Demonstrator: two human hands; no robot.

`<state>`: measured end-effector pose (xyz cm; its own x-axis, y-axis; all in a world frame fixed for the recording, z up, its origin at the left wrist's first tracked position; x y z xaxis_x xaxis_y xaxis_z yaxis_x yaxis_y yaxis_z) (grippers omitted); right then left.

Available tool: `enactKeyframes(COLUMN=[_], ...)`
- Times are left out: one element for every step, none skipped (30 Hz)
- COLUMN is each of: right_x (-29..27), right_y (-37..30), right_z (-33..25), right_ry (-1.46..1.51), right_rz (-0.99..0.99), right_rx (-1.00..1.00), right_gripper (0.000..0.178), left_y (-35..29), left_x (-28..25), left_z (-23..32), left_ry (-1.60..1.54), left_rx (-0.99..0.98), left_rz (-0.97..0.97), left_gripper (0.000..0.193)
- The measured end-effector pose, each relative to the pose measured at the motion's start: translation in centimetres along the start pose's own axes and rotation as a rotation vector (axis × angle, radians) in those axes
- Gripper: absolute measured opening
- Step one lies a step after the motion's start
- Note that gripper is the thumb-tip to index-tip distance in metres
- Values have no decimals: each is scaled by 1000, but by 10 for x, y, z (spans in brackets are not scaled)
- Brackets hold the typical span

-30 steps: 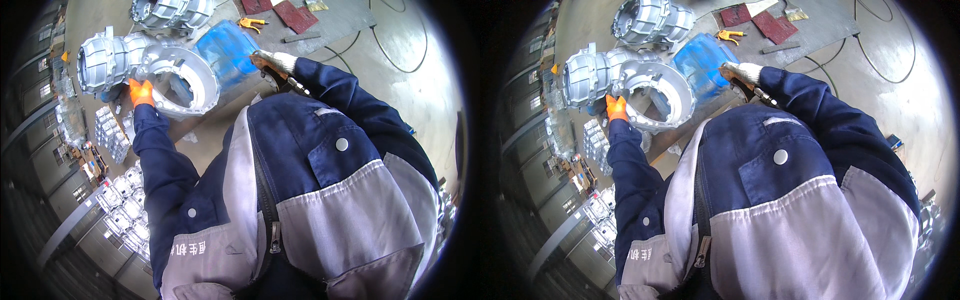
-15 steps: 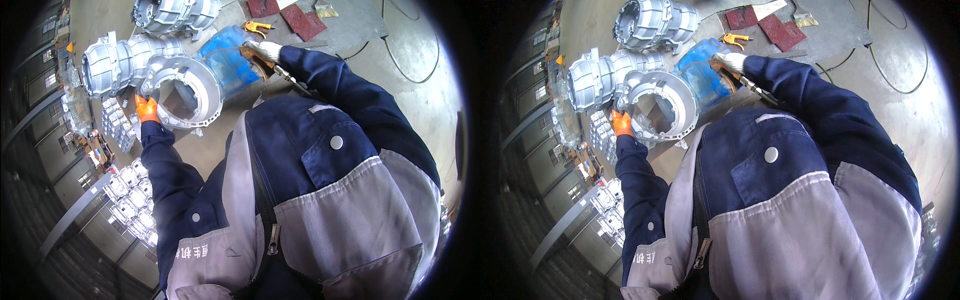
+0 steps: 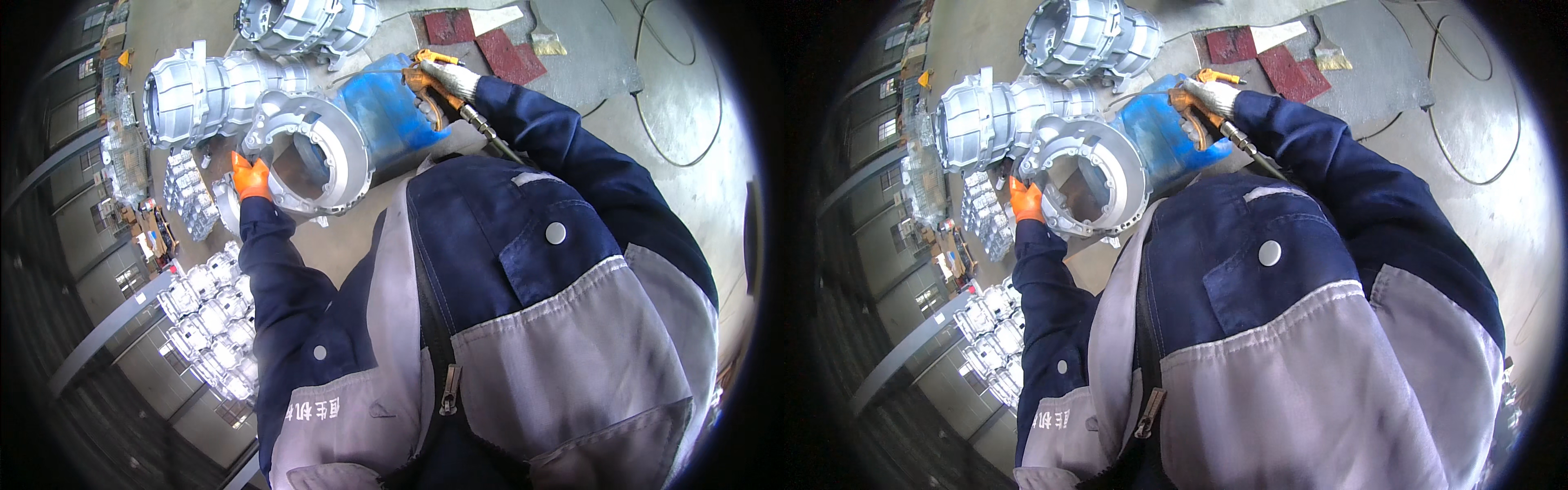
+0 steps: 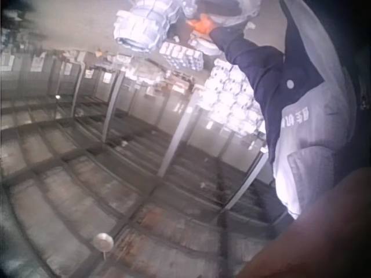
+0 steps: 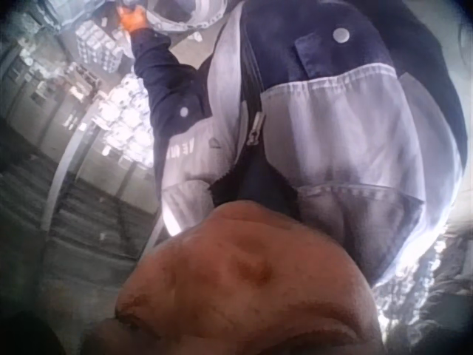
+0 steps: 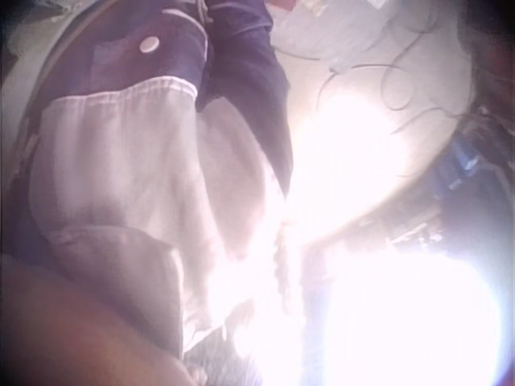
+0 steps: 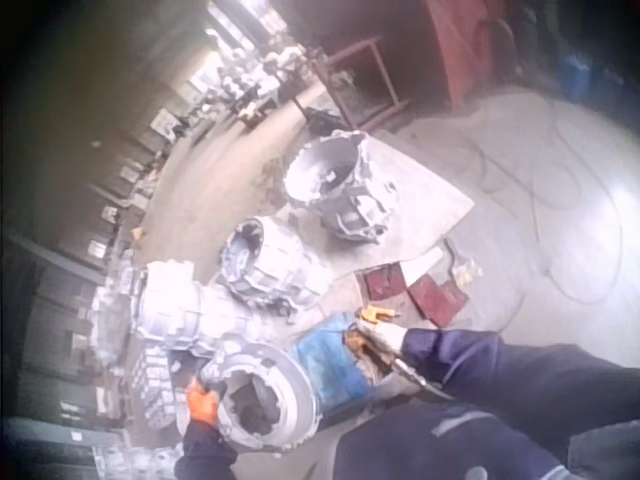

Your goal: The person uses a handheld air blow gun to clean the interior and exterior surfaces of several large silver metal housings. They rotate each part to access different areas and then place the cleaned parts on a nearby stack.

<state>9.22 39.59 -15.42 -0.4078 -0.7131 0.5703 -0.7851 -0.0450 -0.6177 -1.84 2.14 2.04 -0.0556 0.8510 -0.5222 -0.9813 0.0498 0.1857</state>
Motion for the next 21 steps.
enactKeyframes(right_x=[3,7,12,21,22,25,29,30,32,32,30,29,27,25,22,16,11,6,-3,-11,-19], right_y=[-1,-4,-7,-9,-14,-18,-21,-22,-23,-22,-19,-17,-13,-10,-9,-10,-12,-15,-24,-33,-43], right_z=[-4,-7,-11,-14,-20,-23,-27,-29,-28,-28,-26,-24,-23,-23,-22,-22,-22,-23,-23,-23,-25], right_ry=[-5,-6,-6,16,8,-9,51,126,123,143,101,79,54,113,174,75,-24,-153,-282,-436,-525], right_rz=[-45,-35,-23,-2,-36,-21,-69,-81,-104,-170,-106,-119,-133,-164,-197,-214,-230,-169,-189,-146,-148], right_rx=[2,67,132,-1,42,107,-8,14,66,74,90,68,44,94,148,122,95,89,174,278,289], right_gripper=[44,45,45,43,41,39,39,38,39,40,41,41,42,36,33,34,35,36,38,41,41], left_y=[2,3,3,3,4,4,4,4,2,1,1,1,-1,-2,-3,-6,-6,-5,-3,0,-3], left_x=[-1,-2,-3,-4,-6,-8,-8,-8,-8,-8,-7,-4,-2,1,2,0,1,-2,-5,-6,-16], left_z=[-3,-6,-10,-13,-15,-18,-20,-21,-20,-18,-15,-11,-6,-1,2,4,3,-2,-10,-22,-34], left_ry=[96,88,68,22,77,110,113,95,91,135,149,146,45,60,67,65,62,73,67,84,151], left_rx=[-5,-12,-16,0,-7,-17,-16,-42,-25,-36,-43,-85,-7,-21,-32,-14,30,-6,1,-15,-25], left_rz=[40,52,55,38,49,67,73,67,67,99,111,113,61,76,79,76,61,102,143,182,140], left_gripper=[59,60,61,62,63,63,63,62,61,60,60,59,59,59,58,58,53,50,48,45,39])
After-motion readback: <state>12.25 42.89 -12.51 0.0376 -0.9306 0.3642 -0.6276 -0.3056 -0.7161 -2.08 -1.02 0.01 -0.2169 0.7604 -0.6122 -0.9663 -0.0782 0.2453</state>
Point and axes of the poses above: each hand's wrist, its own y-axis towards the middle knuckle, its own x-axis out of the palm, z = x × y, the point moved 1 cm from there along y, towards the middle knuckle, and after that the axes turned 14 degrees about z, right-handed, at the moved point
